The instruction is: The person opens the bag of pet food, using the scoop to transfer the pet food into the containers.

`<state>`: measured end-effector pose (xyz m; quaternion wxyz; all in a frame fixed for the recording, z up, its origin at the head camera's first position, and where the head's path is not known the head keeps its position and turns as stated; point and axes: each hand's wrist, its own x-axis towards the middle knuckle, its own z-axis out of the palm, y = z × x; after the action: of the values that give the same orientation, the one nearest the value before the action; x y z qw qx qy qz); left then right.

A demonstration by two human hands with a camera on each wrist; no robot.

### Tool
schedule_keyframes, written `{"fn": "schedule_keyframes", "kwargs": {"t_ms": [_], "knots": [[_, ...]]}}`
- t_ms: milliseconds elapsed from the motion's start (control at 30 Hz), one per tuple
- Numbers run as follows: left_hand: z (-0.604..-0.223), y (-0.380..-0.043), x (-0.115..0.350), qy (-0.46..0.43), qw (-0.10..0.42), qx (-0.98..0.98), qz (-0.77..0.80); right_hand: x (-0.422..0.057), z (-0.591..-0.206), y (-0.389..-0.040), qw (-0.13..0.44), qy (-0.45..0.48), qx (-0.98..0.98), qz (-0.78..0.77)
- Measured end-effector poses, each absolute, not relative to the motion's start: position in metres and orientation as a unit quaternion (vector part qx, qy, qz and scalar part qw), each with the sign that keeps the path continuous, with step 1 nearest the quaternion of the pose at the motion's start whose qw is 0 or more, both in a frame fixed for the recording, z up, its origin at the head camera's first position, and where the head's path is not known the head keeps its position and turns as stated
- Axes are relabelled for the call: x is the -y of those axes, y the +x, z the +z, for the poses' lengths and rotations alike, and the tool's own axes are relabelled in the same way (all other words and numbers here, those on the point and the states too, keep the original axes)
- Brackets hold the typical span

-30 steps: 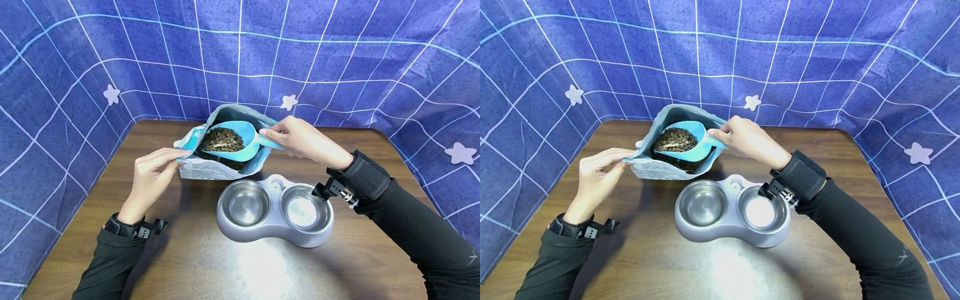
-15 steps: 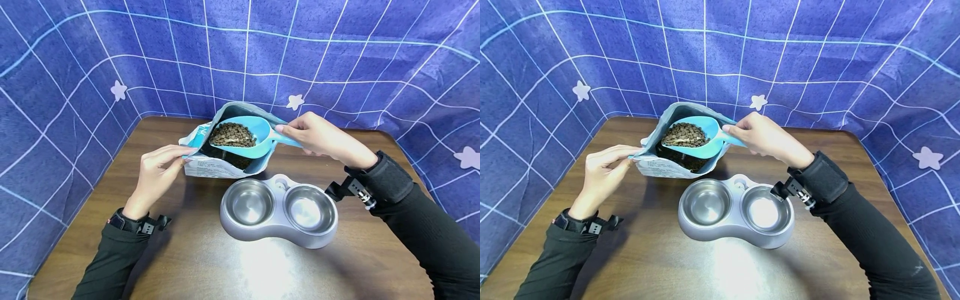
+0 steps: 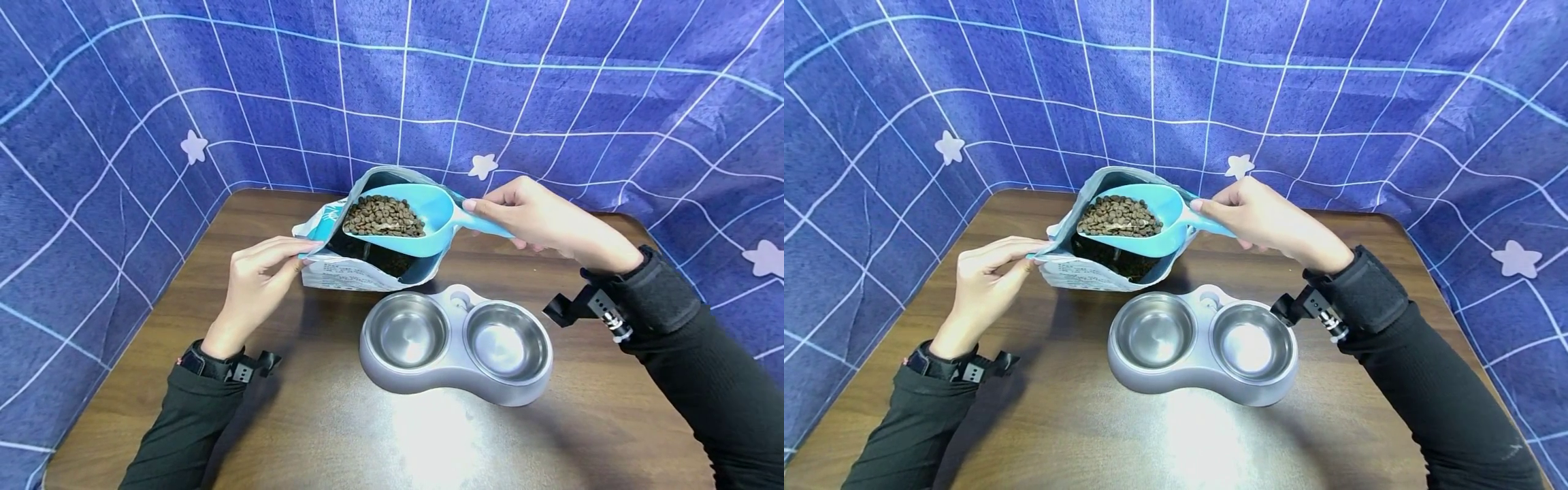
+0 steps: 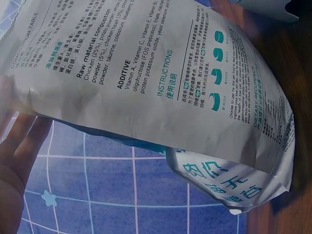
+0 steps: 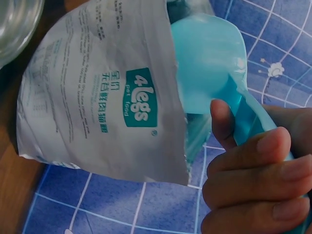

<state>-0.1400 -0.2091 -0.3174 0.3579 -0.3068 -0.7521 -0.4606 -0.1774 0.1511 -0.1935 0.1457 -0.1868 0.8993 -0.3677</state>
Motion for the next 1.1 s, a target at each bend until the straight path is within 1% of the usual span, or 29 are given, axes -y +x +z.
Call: {"fn": "schedule_keyframes", "kwargs": {"t_ms": [233,633,1100], "knots": [[-0.316,-0.139,0.208,-0.305,0.357,0.757,-0.455,-0.160,-0.187,-0.174,0.144,-0.186,-0.899,-0.371],[-0.317,-0.141,0.209,-0.302,0.361,0.756,-0.455,-0.182,-0.176,-0.171,0.121,-0.181,-0.913,-0.344],[-0.317,-0.142,0.208,-0.306,0.359,0.750,-0.463,-0.238,-0.174,-0.167,0.103,-0.147,-0.923,-0.341]]}}
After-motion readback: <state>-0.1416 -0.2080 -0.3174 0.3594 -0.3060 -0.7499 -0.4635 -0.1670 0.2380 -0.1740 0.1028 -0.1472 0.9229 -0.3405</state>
